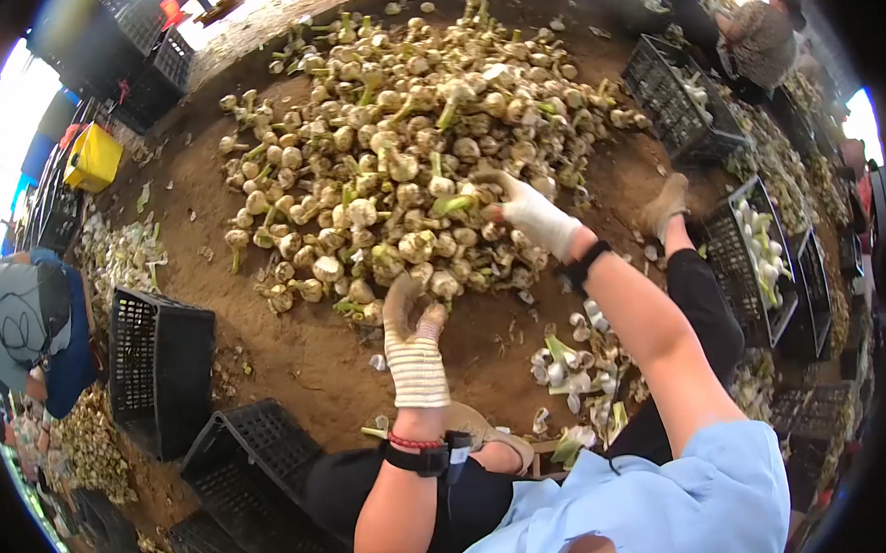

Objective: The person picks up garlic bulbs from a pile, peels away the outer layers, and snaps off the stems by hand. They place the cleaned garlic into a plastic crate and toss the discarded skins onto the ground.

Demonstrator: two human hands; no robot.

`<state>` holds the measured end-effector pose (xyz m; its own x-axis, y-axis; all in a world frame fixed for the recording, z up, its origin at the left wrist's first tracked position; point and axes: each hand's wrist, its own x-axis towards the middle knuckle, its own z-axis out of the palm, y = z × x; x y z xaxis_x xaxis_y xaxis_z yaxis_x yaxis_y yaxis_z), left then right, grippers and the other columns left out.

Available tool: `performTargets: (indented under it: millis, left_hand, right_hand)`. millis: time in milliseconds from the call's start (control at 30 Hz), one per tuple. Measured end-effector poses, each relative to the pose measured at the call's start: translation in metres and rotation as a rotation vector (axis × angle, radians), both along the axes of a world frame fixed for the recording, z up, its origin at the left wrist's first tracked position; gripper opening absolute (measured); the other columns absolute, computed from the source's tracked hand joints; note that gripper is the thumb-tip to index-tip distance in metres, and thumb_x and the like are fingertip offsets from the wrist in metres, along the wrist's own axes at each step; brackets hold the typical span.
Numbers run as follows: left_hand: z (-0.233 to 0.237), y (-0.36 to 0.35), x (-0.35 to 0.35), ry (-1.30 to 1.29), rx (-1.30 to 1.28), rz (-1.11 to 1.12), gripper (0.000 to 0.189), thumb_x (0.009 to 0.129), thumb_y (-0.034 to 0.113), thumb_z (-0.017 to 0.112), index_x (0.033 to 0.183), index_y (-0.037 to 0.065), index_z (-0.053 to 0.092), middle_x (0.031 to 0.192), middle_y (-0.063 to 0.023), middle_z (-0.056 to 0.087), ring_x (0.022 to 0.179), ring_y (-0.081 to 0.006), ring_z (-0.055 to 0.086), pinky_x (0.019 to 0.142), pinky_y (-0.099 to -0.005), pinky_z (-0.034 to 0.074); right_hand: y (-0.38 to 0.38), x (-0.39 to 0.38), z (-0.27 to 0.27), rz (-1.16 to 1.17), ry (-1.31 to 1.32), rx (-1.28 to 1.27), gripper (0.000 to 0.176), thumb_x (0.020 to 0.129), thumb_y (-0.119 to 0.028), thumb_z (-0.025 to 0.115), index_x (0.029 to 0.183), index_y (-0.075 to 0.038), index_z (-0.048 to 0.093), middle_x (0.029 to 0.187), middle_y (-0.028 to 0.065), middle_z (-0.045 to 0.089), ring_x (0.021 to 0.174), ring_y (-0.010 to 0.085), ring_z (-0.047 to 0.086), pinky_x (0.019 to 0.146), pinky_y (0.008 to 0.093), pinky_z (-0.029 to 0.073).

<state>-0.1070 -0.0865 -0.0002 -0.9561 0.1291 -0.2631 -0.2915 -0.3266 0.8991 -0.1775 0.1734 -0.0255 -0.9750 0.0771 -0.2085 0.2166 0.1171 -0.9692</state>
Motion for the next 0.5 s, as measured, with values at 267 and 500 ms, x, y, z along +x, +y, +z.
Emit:
performTargets:
  millis: [267, 500]
  left_hand:
    - [0.025, 0.041, 0.04, 0.077, 0.194, -0.536, 0.09, 0.078, -0.004, 0.076, 0.152, 0.011, 0.028, 0.144, -0.0102, 0.04, 0.116, -0.0202, 0.055, 0.098, -0.0319, 0.05]
    - [0.051, 0.058, 0.075, 0.83, -0.399, -0.273, 0.078, 0.065, -0.009, 0.076, 0.135, 0.01, 0.048, 0.13, -0.0116, 0.048, 0.125, -0.0282, 0.047, 0.106, -0.0402, 0.043]
  right_hand:
    - [-0.054, 0.175, 0.068, -0.122, -0.077, -1.025, 0.052, 0.096, -0.025, 0.061, 0.143, -0.011, 0.044, 0.131, 0.0082, 0.058, 0.115, 0.0191, 0.059, 0.095, 0.0371, 0.05]
    - [-0.036, 0.214, 0.111, -0.146, 0.104, -0.482, 0.052, 0.099, -0.04, 0.058, 0.133, -0.001, 0.055, 0.122, -0.001, 0.061, 0.112, 0.0078, 0.053, 0.1, 0.0266, 0.041]
